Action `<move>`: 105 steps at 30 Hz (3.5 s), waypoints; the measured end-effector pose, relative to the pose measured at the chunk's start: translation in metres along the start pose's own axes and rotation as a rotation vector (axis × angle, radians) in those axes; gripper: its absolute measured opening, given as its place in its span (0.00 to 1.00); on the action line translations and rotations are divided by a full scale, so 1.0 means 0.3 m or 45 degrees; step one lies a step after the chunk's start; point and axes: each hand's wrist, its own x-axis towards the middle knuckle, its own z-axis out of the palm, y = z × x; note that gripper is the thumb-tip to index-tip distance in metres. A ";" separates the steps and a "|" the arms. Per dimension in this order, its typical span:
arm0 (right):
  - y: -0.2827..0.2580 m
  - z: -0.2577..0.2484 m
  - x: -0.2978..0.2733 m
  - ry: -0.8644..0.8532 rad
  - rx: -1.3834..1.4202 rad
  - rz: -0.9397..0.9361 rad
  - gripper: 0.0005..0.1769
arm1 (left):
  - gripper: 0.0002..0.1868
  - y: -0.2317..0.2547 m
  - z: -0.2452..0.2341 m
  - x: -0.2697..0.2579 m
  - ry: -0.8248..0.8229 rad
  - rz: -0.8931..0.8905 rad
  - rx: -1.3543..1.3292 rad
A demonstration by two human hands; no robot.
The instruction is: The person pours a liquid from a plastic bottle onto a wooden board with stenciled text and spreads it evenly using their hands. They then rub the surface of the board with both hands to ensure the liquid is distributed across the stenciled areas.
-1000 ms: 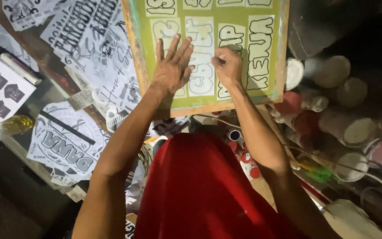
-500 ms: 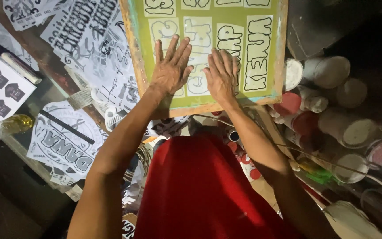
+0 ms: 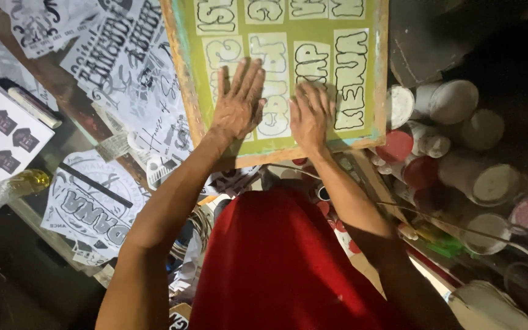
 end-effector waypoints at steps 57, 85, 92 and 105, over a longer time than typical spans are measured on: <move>0.311 0.043 0.009 -0.057 0.586 0.656 0.09 | 0.38 0.142 0.104 0.235 0.030 0.127 -0.069; 0.370 0.055 -0.067 0.234 -0.144 0.289 0.19 | 0.37 0.167 0.153 0.254 0.179 0.174 -0.018; 0.433 0.120 -0.062 0.182 -0.106 0.304 0.13 | 0.36 0.159 0.203 0.269 0.286 0.200 0.026; 0.284 -0.195 0.124 0.139 0.492 0.607 0.10 | 0.38 0.175 0.185 0.267 0.222 0.129 -0.061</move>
